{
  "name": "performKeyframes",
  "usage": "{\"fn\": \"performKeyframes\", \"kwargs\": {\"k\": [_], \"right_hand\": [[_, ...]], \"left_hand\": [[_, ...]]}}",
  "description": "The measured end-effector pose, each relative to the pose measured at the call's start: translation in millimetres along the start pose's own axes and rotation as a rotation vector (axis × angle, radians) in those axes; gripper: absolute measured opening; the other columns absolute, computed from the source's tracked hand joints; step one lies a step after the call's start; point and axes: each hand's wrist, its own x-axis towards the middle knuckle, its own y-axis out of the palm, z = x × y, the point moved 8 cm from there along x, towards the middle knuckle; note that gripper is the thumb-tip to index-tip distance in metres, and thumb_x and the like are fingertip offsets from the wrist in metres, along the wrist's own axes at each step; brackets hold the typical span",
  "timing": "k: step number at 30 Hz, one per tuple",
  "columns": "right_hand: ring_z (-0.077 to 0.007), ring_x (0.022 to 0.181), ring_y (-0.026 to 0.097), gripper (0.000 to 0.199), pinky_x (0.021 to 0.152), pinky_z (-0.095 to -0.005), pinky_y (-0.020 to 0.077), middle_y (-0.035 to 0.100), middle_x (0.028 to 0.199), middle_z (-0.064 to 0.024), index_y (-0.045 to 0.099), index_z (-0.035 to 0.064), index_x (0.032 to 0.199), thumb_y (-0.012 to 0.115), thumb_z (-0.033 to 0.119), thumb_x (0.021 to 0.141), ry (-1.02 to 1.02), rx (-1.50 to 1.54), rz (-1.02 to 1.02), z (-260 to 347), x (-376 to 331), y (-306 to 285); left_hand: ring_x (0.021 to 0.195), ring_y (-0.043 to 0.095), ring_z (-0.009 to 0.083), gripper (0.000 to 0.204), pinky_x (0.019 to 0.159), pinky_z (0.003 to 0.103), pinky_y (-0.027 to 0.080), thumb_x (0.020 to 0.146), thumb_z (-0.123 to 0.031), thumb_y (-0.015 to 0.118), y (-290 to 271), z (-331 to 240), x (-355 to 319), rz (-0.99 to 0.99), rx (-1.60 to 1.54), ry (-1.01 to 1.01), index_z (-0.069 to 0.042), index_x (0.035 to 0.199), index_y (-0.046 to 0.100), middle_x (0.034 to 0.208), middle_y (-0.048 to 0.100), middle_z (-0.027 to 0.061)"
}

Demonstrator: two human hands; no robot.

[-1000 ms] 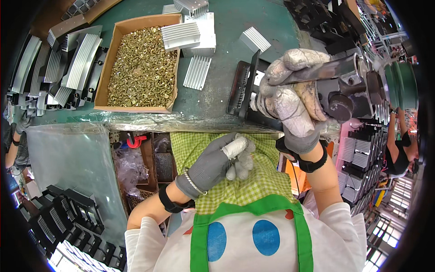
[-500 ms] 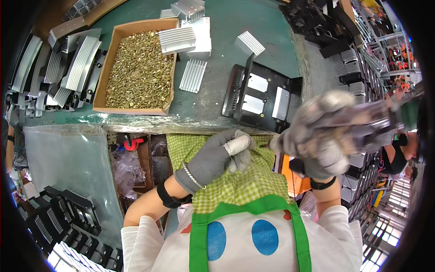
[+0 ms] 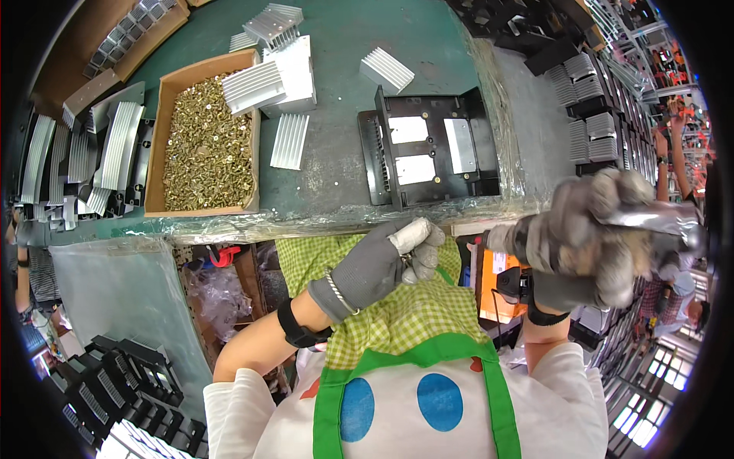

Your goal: The recorder is assembling metal components for solar equipment, including heat sinks and enclosures, using an industrial pneumatic screwdriver.

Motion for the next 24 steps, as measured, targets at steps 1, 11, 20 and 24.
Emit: {"fn": "performKeyframes", "kwargs": {"k": [1, 11, 20, 24], "right_hand": [[-0.018, 0.085, 0.056, 0.055, 0.07, -0.0386, 0.053, 0.054, 0.116, -0.0078, 0.044, 0.0096, 0.134, 0.071, 0.012, 0.086, 0.036, 0.034, 0.087, 3.5, 2.6, 11.0], [-0.0193, 0.088, 0.056, 0.056, 0.072, -0.0405, 0.053, 0.054, 0.118, -0.0084, 0.044, 0.0093, 0.134, 0.073, 0.014, 0.086, 0.066, 0.021, 0.08, -50.3, 16.8, 17.4], [-0.0205, 0.091, 0.057, 0.057, 0.074, -0.0422, 0.0529, 0.054, 0.12, -0.009, 0.045, 0.009, 0.134, 0.074, 0.017, 0.085, 0.073, 0.009, 0.12, -52.2, 9.4, 28.1], [-0.0211, 0.092, 0.057, 0.058, 0.075, -0.0429, 0.0529, 0.054, 0.121, -0.0092, 0.045, 0.0089, 0.134, 0.074, 0.018, 0.085, 0.064, 0.012, 0.159, -46.0, 9.2, 36.4]], "left_hand": [[0.068, 0.049, 0.0084, 0.032, 0.057, 0.024, 0.037, 0.104, -0.033, 0.05, 1.5, 0.3, -0.6, 0.011, -0.035, 0.013, -0.005, 0.112, 0.061, 0.083, 0.057, 0.0007], [0.053, 0.043, 0.0101, 0.045, 0.046, 0.024, 0.032, 0.102, -0.045, 0.054, -6.6, 2.1, -10.2, -0.003, -0.146, -0.03, -0.001, 0.099, 0.063, 0.07, 0.055, 0.0023], [0.043, 0.039, 0.009, 0.045, 0.043, 0.024, 0.031, 0.102, -0.048, 0.052, -3.1, 0.1, -10.1, 0.002, -0.075, -0.001, -0.005, 0.096, 0.063, 0.062, 0.053, 0.0019], [0.051, 0.047, 0.0109, 0.048, 0.046, 0.024, 0.034, 0.1, -0.053, 0.052, -1.5, -2.1, -13.5, -0.014, -0.053, 0.008, -0.005, 0.102, 0.06, 0.072, 0.056, 0.0033]]}}
